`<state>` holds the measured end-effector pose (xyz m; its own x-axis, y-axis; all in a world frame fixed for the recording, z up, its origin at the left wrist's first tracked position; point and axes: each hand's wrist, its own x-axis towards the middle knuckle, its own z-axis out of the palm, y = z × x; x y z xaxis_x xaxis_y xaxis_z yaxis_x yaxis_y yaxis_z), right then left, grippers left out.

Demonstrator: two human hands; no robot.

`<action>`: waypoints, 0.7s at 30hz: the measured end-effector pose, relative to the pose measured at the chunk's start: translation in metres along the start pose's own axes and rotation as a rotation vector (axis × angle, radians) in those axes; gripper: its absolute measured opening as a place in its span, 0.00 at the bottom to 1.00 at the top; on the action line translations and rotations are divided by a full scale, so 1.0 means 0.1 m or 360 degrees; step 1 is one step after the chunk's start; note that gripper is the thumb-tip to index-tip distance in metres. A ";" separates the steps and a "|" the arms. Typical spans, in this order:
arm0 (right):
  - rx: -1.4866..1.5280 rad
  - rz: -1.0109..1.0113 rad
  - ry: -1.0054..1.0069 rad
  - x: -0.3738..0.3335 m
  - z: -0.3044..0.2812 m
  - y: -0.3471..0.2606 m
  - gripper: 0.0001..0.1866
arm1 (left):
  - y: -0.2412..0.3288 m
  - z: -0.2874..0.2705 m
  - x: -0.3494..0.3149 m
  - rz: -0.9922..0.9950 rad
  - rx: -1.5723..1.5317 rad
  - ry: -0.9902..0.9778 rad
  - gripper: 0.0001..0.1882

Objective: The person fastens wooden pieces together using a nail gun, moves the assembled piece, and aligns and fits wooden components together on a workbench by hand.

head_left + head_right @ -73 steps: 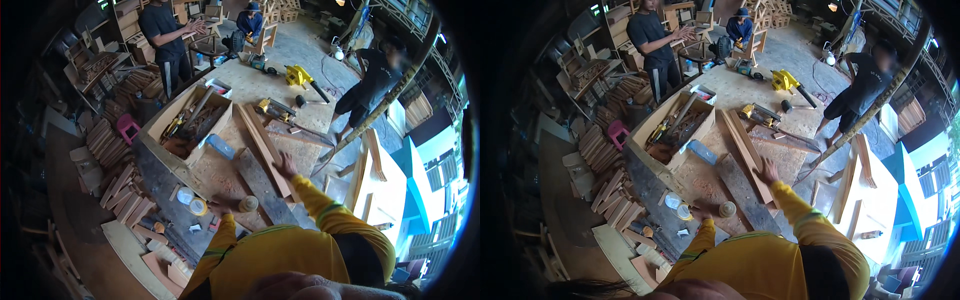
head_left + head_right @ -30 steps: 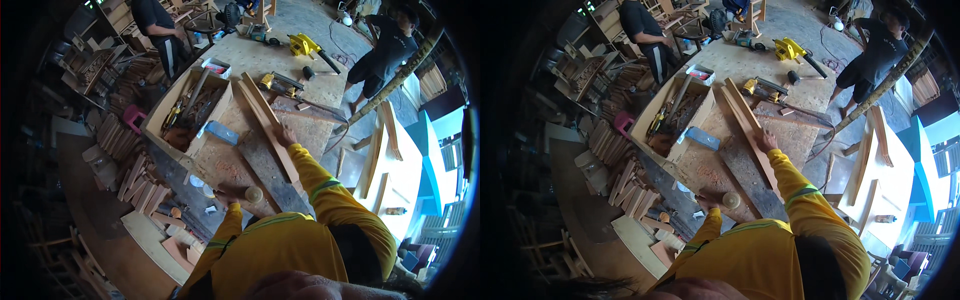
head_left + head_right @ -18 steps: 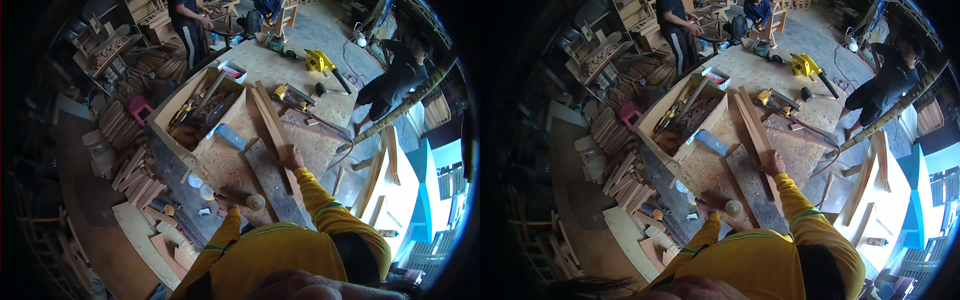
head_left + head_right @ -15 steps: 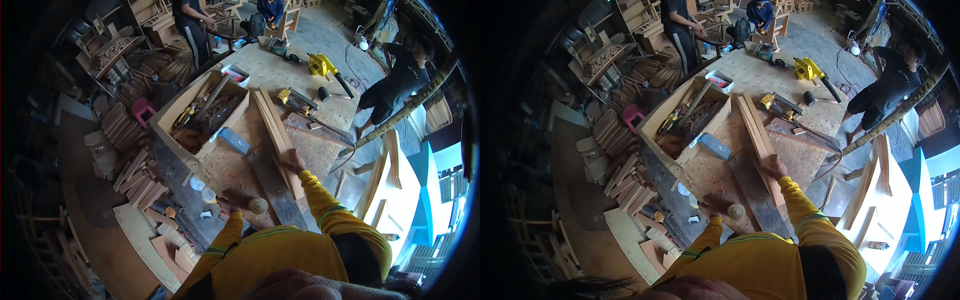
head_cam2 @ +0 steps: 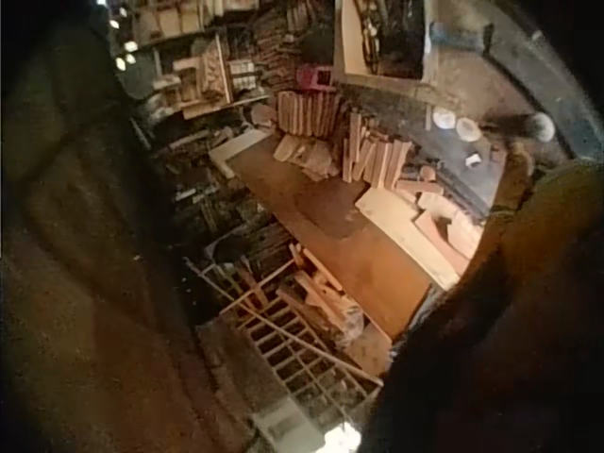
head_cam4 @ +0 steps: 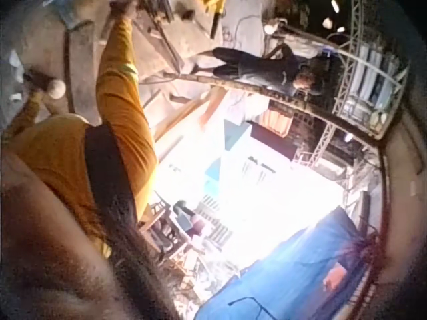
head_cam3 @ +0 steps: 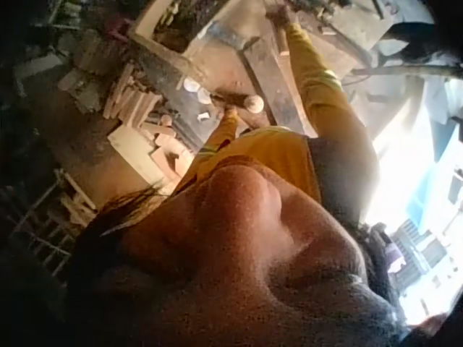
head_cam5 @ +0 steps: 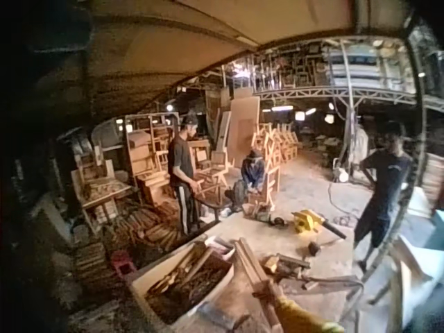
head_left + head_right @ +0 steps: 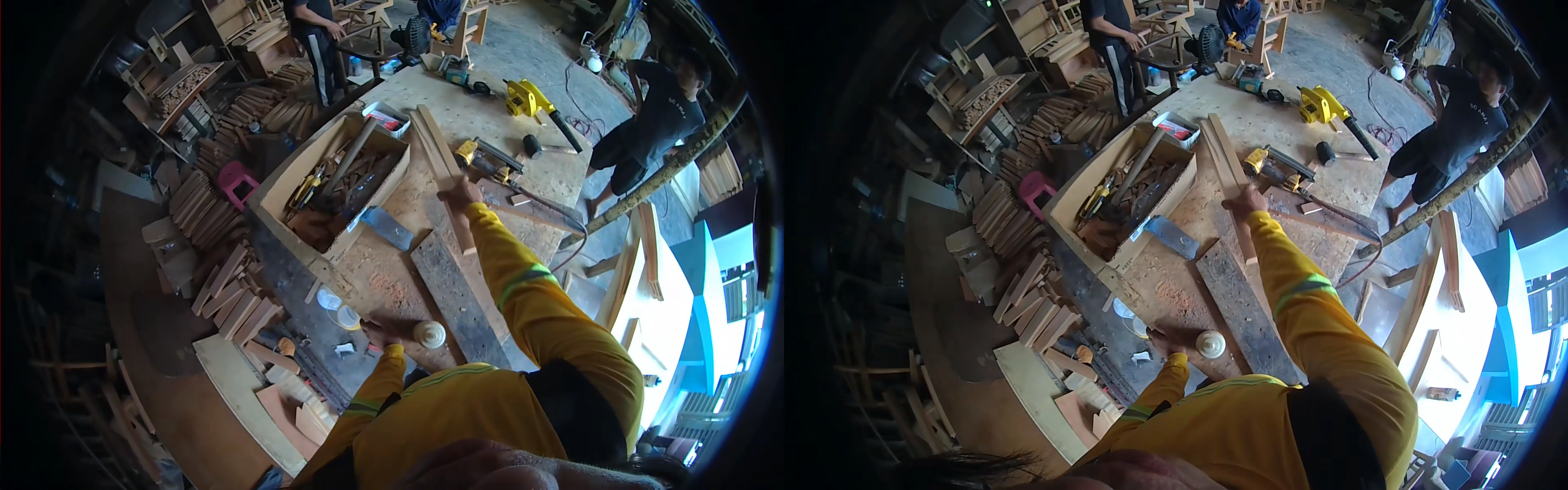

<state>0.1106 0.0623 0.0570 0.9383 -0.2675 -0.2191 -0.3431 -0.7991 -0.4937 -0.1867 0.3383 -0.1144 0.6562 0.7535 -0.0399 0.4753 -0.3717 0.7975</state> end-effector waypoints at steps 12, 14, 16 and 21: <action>0.0204 -0.0599 0.0707 -1.64 0.62 1.60 0.29 | 0.33 -0.20 -0.07 -0.0086 0.0062 -0.0111 0.32; 0.0262 -0.0565 0.0701 -2.34 0.56 1.99 0.22 | 0.09 -0.08 0.01 -0.0022 0.0060 0.0047 0.31; 0.0197 -0.0546 0.0684 -3.01 0.45 2.31 0.18 | 0.04 0.05 0.06 0.0096 0.0049 0.0343 0.31; 0.0372 -0.0106 0.0265 -4.16 0.47 2.90 0.11 | -0.03 0.09 -0.07 0.0278 -0.0046 -0.0072 0.30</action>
<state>-0.3814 -0.0330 -0.0343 0.9467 -0.3186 -0.0480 -0.2629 -0.6775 -0.6869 -0.1877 0.3299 -0.1220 0.7535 0.6533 0.0744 0.3348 -0.4786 0.8117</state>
